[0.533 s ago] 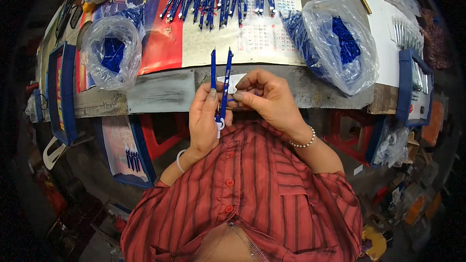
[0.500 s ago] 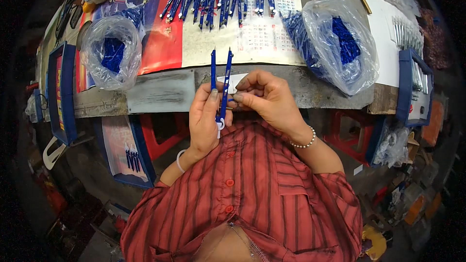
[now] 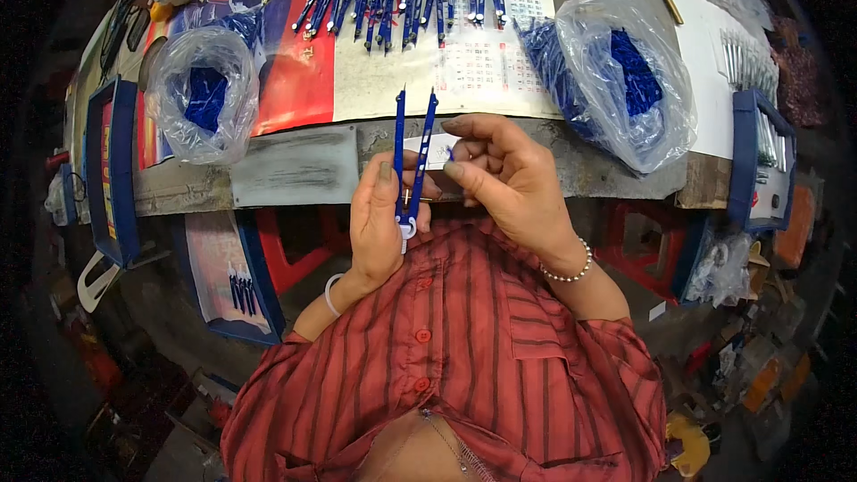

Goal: Assembling small blue plastic tools by attaching white tips to the blue bodies.

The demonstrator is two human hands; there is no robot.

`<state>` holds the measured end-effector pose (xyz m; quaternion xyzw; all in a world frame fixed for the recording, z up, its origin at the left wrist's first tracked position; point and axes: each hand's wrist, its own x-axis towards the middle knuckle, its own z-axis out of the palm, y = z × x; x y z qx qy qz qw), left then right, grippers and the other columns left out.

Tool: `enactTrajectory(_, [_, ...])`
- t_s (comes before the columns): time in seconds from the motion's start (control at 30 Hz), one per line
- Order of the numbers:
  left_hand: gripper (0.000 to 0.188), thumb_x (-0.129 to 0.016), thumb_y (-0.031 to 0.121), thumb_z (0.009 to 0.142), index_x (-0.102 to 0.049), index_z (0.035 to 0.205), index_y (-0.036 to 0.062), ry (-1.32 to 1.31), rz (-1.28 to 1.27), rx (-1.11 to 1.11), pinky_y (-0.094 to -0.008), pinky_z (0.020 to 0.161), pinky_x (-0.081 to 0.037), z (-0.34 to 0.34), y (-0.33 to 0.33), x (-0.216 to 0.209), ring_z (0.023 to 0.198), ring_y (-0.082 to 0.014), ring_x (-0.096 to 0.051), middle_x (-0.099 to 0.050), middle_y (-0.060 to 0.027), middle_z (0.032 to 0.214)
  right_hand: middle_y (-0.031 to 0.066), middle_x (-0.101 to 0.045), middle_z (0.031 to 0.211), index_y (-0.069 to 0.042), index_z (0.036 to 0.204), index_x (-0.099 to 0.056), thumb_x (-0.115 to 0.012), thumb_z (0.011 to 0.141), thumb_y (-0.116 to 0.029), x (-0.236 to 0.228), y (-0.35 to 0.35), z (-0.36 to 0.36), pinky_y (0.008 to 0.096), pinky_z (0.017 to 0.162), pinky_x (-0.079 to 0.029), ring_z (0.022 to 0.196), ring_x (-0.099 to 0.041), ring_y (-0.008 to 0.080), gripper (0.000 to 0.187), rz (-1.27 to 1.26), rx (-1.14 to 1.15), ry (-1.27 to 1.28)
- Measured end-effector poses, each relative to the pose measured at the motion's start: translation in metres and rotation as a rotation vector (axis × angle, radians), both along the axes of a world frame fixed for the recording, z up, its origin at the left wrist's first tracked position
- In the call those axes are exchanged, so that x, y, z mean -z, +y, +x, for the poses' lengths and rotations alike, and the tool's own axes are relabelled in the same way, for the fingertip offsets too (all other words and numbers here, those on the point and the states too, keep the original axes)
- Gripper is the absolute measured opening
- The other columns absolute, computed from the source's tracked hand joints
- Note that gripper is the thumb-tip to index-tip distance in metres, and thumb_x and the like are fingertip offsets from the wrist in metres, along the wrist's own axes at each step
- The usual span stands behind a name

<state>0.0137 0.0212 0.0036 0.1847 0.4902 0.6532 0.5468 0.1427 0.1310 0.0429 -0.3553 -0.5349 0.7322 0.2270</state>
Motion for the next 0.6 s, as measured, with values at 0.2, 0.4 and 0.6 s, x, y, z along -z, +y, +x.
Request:
enactTrajectory(0.2, [0.037,-0.033,0.032,0.101,-0.047,0.113,0.0006,0.027,-0.009,0.037,-0.0188,0.051,-0.039,0.0,0.001,-0.002,0.055,-0.0063,-0.049,-0.06,-0.0066,0.081,0.0056,-0.061,0.088,0.004,0.106,-0.054,-0.06,0.087,-0.002,0.006,-0.009,-0.012,0.0209,0.065,-0.051,0.071,-0.059,0.0079,0.021,-0.029,0.063,0.046])
enactTrajectory(0.4, [0.033,-0.037,0.029,0.1,-0.048,0.112,0.0005,0.006,-0.011,0.036,-0.0183,0.051,-0.039,0.001,-0.002,0.0,0.056,-0.0053,-0.048,-0.06,-0.0057,0.081,0.006,-0.062,0.09,0.004,0.105,-0.054,-0.06,0.087,-0.001,0.024,-0.012,-0.012,0.0214,0.065,-0.051,0.075,-0.06,0.0089,0.02,0.337,-0.002,-0.09])
enactTrajectory(0.6, [0.016,-0.048,0.009,0.095,-0.047,0.109,0.0014,0.069,-0.019,0.054,-0.0178,0.046,-0.038,0.002,0.0,0.011,0.052,-0.0052,-0.048,-0.06,-0.0056,0.079,0.0064,-0.058,0.088,0.002,0.106,-0.054,-0.063,0.082,0.0,0.028,-0.013,-0.024,0.022,0.06,-0.049,0.072,-0.056,0.0085,0.025,0.705,0.104,-0.168])
